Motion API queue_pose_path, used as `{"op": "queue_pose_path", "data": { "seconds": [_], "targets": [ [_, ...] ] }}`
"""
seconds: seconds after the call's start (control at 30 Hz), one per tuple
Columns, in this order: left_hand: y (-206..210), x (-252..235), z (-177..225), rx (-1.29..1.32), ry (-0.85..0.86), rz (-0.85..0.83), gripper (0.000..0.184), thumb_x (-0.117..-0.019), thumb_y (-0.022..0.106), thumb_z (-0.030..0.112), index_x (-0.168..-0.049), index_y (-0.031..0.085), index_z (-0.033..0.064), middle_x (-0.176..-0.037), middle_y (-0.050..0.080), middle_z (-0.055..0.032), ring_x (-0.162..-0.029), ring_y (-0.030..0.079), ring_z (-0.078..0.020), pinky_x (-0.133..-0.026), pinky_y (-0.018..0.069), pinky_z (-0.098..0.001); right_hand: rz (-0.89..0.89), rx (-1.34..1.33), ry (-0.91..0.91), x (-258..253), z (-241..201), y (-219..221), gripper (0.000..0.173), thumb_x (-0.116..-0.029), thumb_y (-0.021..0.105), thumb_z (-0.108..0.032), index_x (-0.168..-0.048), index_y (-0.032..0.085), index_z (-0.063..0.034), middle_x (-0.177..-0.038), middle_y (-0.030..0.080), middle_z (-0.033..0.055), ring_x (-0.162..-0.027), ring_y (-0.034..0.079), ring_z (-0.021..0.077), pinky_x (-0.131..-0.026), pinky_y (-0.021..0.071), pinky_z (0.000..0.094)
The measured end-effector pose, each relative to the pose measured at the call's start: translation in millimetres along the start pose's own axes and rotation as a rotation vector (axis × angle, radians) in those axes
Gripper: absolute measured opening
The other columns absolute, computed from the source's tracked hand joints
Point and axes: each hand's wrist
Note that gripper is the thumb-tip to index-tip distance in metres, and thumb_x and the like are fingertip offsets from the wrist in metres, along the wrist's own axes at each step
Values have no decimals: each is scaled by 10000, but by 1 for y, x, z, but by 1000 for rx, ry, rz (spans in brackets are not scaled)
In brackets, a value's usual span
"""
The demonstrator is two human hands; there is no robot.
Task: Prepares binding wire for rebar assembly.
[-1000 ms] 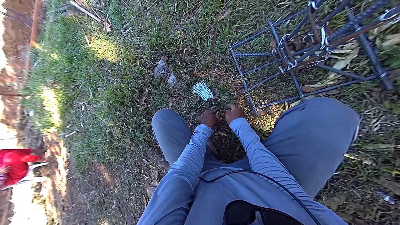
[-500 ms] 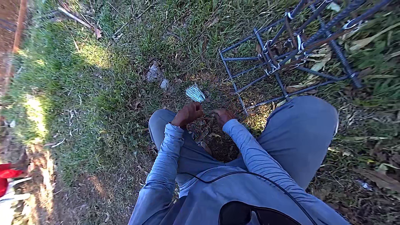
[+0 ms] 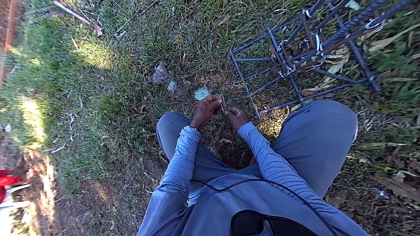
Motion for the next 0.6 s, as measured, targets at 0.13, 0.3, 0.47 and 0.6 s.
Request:
{"op": "queue_pose_path", "data": {
  "seconds": [0.13,0.3,0.47,0.6],
  "targets": [
    [0,-14,-9,-5,17,-38,212,-1018,630,122,-1176,657,-17,-903,694,-130,-691,644,-165,-621,560,-296,51,-51,-38,-1,4,1,277,-1053,602,-323,-1160,682,-80,-964,729,131,-852,700,266,-829,563,532],
    [1,-16,-10,-59,3,-79,210,-1022,626,135,-1174,674,-2,-879,686,-118,-673,627,-154,-607,547,-287,92,-115,-10,-2,0,1,295,-1069,571,-326,-1177,661,-67,-937,742,111,-808,704,232,-790,572,469],
    [6,-18,-10,-104,-7,-105,210,-1002,663,140,-1147,674,-12,-865,688,-116,-658,625,-153,-611,552,-302,166,-143,-41,-7,7,2,275,-1055,595,-317,-1147,662,-67,-931,726,108,-814,702,225,-798,575,474],
    [11,-19,-9,-132,-40,-125,217,-1013,649,139,-1164,663,-17,-901,706,-140,-681,672,-190,-627,594,-330,202,-129,-22,-6,6,-1,225,-1041,606,-255,-1112,683,-57,-929,720,117,-832,698,224,-818,564,478]
  ]
}}
Point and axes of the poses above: each hand's wrist, its own x-axis away from the middle knuckle, its own y-axis out of the palm, z = x × y
